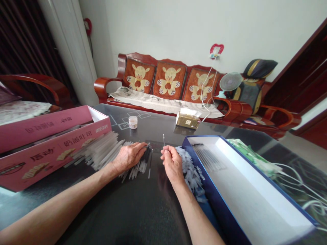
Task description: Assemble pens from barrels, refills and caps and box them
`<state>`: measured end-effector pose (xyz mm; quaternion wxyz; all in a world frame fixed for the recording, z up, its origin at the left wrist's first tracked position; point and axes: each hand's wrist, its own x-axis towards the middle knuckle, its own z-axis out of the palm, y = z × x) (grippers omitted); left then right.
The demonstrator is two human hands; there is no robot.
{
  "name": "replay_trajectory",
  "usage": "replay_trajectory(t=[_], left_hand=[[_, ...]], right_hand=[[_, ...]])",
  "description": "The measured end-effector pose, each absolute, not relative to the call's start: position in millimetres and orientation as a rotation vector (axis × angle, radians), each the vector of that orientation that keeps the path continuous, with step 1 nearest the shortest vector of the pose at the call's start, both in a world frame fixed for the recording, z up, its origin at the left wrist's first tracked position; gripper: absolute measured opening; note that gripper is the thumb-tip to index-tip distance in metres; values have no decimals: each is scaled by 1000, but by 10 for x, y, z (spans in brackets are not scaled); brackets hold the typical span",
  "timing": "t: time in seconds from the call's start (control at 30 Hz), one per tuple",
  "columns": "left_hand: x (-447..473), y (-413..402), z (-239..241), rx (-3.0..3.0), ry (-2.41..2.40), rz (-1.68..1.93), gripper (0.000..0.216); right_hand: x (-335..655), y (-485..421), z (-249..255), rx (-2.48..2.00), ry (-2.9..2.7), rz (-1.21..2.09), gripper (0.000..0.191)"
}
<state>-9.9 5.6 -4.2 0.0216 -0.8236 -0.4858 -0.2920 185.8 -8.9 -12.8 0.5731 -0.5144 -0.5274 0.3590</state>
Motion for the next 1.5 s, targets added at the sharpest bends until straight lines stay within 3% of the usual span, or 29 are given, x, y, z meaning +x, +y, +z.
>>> replay_trajectory(t=[0.17, 0.3, 0.53, 1.1, 1.3, 1.5], left_hand=[[-91, 74, -70, -2541, -1475, -1000, 23], [-88, 80, -78, -2539, -1438, -1042, 22], [-79, 63, -58, -2556, -1369, -1085, 23], [-38, -69, 30, -2776, -1085, -828, 30], [-32, -45, 28, -2637, -1293, -804, 29], [-28, -26, -30, -2677, -1088, -921, 33]], right_hand=[[1783, -137, 48, -838, -848, 1193, 38], [1794, -156, 113, -772, -717, 1201, 26], [1779, -178, 36, -830, -799, 1231, 37], [1656, -229, -126, -913, -1136, 1301, 32], [1665, -170, -135, -871, -796, 1192, 26], [1682, -144, -91, -825, -555, 1326, 24]])
